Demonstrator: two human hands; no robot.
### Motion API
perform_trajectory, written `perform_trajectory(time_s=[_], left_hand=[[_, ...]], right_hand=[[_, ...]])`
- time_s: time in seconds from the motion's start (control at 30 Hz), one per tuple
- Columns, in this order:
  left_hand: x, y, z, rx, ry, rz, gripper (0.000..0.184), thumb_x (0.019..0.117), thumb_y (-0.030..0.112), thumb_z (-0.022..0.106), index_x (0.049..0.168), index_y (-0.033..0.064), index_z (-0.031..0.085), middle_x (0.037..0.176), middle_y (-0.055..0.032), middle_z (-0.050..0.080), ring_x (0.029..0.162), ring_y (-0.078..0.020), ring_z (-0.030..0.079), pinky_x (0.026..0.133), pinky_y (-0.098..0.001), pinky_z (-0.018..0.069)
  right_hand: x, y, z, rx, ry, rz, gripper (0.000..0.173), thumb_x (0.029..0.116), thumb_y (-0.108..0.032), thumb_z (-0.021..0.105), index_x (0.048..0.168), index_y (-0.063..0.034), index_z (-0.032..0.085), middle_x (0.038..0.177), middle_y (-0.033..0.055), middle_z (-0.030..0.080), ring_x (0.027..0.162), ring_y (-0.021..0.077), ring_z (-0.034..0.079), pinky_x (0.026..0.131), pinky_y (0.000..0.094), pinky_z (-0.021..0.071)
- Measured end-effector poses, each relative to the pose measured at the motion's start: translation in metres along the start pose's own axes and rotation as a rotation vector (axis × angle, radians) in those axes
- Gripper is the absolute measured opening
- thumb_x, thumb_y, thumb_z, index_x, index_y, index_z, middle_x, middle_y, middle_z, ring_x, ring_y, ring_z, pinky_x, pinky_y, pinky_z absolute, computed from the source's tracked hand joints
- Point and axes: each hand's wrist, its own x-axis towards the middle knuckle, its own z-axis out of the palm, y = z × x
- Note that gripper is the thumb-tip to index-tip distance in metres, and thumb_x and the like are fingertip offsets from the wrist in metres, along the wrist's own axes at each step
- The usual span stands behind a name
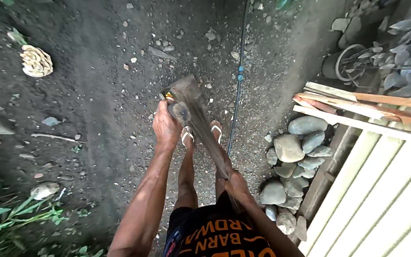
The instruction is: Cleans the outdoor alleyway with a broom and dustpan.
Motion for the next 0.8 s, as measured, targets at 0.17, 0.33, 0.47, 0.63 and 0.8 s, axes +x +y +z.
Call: perform_trajectory(time_s=[0.17, 0.33, 0.47, 0.63, 0.8], left_hand=[[-0.003, -0.016, -0.021, -0.038, 0.068, 0.096, 0.038, 0.1004, 0.029, 0.064, 0.120, -0.0033, 0.062, 0.109, -0.0232, 0.069, 0.100, -0.0366, 0.069, 0.090, -0.0573, 0.0540], [-0.021, -0.019, -0.044, -0.125, 0.170, 0.187, 0.031, 0.1017, 0.022, 0.063, 0.114, -0.0064, 0.061, 0.101, -0.0195, 0.068, 0.089, -0.0190, 0.068, 0.086, -0.0352, 0.0547], [-0.018, -0.025, -0.033, -0.026, 0.125, 0.113, 0.036, 0.1016, 0.029, 0.063, 0.117, -0.0035, 0.061, 0.104, -0.0212, 0.069, 0.095, -0.0313, 0.069, 0.088, -0.0512, 0.0554], [-0.006, -0.035, -0.021, 0.058, 0.068, 0.038, 0.041, 0.1007, 0.032, 0.063, 0.125, -0.0006, 0.061, 0.114, -0.0243, 0.069, 0.104, -0.0414, 0.068, 0.091, -0.0618, 0.0527], [-0.004, -0.049, -0.031, 0.051, 0.048, 0.075, 0.037, 0.1026, 0.029, 0.061, 0.122, -0.0027, 0.061, 0.115, -0.0243, 0.068, 0.104, -0.0387, 0.068, 0.093, -0.0583, 0.0529]], right_hand=[[0.051, -0.009, -0.036, 0.069, 0.191, 0.057, 0.074, 0.0975, -0.037, 0.065, 0.161, -0.0140, 0.035, 0.129, 0.0212, 0.066, 0.112, 0.0375, 0.068, 0.094, 0.0561, 0.0555], [0.121, -0.064, -0.045, -0.044, 0.298, 0.015, 0.068, 0.1018, -0.034, 0.056, 0.162, -0.0124, 0.033, 0.129, 0.0209, 0.066, 0.110, 0.0372, 0.069, 0.091, 0.0547, 0.0565], [0.107, -0.089, -0.017, -0.198, 0.200, -0.126, 0.054, 0.1000, -0.021, 0.055, 0.152, -0.0079, 0.046, 0.125, 0.0241, 0.067, 0.107, 0.0419, 0.070, 0.087, 0.0592, 0.0575], [0.021, -0.069, 0.019, -0.231, -0.008, -0.166, 0.069, 0.1001, -0.031, 0.058, 0.164, -0.0219, 0.031, 0.132, 0.0215, 0.065, 0.107, 0.0408, 0.070, 0.087, 0.0587, 0.0569], [-0.010, -0.027, 0.034, -0.051, -0.042, -0.097, 0.079, 0.0962, -0.036, 0.064, 0.165, -0.0233, 0.028, 0.130, 0.0201, 0.066, 0.109, 0.0387, 0.069, 0.091, 0.0570, 0.0563]])
